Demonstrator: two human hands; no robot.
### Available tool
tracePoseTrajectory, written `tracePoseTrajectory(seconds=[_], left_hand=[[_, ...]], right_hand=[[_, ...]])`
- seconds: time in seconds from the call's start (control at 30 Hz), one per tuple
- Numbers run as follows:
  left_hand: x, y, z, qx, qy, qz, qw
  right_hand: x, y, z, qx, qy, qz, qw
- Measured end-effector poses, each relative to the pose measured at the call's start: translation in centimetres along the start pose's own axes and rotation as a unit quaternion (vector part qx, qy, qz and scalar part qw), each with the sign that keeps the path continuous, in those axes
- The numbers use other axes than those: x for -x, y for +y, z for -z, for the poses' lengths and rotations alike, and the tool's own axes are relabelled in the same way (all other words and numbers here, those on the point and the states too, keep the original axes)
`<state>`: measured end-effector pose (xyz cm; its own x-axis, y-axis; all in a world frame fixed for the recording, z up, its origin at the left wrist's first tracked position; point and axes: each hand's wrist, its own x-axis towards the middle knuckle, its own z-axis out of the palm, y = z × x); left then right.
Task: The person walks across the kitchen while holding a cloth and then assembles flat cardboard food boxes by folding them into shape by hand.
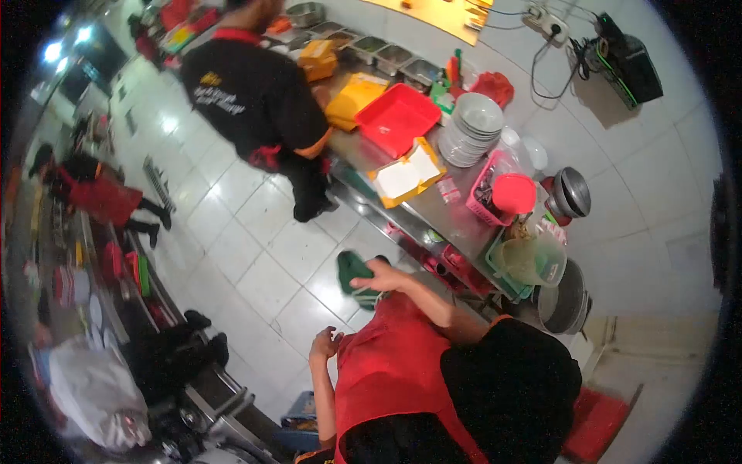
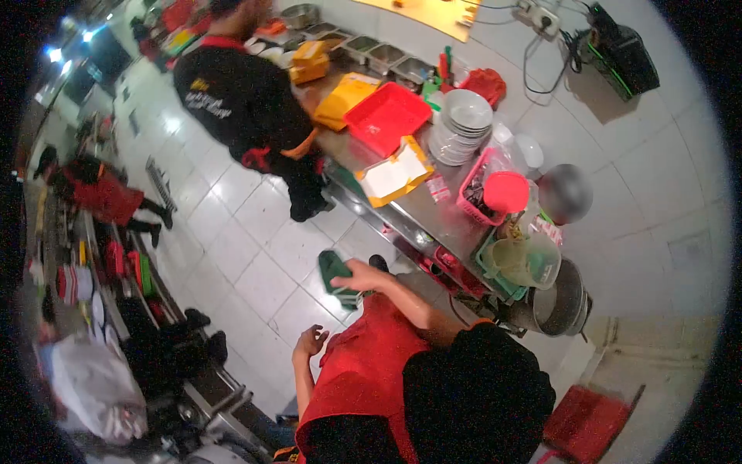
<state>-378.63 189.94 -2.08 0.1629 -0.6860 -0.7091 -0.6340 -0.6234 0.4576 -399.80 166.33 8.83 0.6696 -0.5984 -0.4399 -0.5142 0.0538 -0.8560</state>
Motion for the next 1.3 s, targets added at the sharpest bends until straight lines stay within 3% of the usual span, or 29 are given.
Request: tracePoseTrajectory(seconds=[0.07,0.13,0.2,0.3,0.4,0.47,0.53,0.6,0.73,0.8,0.87,0.93,1.0,1.07,1.13,1.17,1.2,1.27,1.3], left_hand=[[-3.1,2.2,1.4,0.003,0.018,-0.025,1.0],[-5.9,5.3,3.2,-0.019,0.025,-0.046,0.998],[-9.9,7.4,4.1,-0.031,0.063,-0.112,0.991],[-16.1,11.7,5.3,-0.031,0.092,-0.172,0.98],[-19.6,19.9,7.7,0.026,0.061,-0.176,0.982],[-23.7,22.8,7.0,0.154,0.066,-0.196,0.966],[-27.6,25.1,6.0,0.266,0.028,-0.143,0.953],[-29.3,28.0,6.1,0.319,0.0,-0.101,0.942],[-31.9,31.3,6.3,0.325,0.016,-0.078,0.942],[-32.5,31.3,6.3,0.327,0.013,-0.086,0.941],[-32.5,31.3,7.8,0.32,-0.046,-0.125,0.938],[-30.9,31.7,9.4,0.278,-0.041,-0.147,0.948],[-30.8,31.1,11.1,0.242,-0.053,-0.174,0.953],[-28.6,32.8,14.6,0.239,-0.078,-0.195,0.948],[-27.1,34.6,17.6,0.283,-0.15,-0.227,0.92],[-27.6,34.3,18.4,0.255,-0.134,-0.287,0.914],[-27.2,35.3,19.7,0.257,-0.133,-0.286,0.913],[-25.7,38.3,22.9,0.26,-0.114,-0.22,0.933],[-26.6,38.3,23.3,0.277,-0.104,-0.251,0.922]], right_hand=[[1.3,-1.1,6.7,-0.097,0.125,-0.019,0.987],[0.9,-0.1,12.7,-0.081,0.236,0.049,0.967],[1.4,-0.4,19.2,-0.121,0.207,0.005,0.971],[1.3,4.6,25.3,-0.057,0.191,-0.076,0.977],[2.5,6.3,29.5,-0.002,0.183,-0.006,0.983],[3.2,8.9,30.8,0.072,0.241,-0.067,0.965],[2.5,14.1,31.8,0.088,0.239,-0.111,0.961],[2.9,14.9,32.2,0.12,0.228,-0.155,0.954],[3.7,12.3,32.1,0.024,0.205,-0.086,0.975],[3.7,10.0,30.8,0.075,0.39,-0.077,0.914],[2.7,11.6,30.0,0.115,0.445,-0.062,0.886],[1.8,10.8,30.0,0.156,0.497,-0.05,0.852],[0.0,8.5,30.8,-0.119,0.4,-0.058,0.907],[-2.6,9.1,30.4,-0.112,0.394,-0.035,0.911],[-5.4,9.4,29.5,0.054,0.462,-0.095,0.88],[-7.1,12.6,28.5,0.123,0.483,-0.071,0.864],[-7.5,12.8,28.3,0.125,0.481,-0.071,0.865],[-8.0,12.8,28.3,-0.208,0.419,-0.052,0.882],[-8.4,12.6,28.4,-0.182,0.429,-0.035,0.884]])
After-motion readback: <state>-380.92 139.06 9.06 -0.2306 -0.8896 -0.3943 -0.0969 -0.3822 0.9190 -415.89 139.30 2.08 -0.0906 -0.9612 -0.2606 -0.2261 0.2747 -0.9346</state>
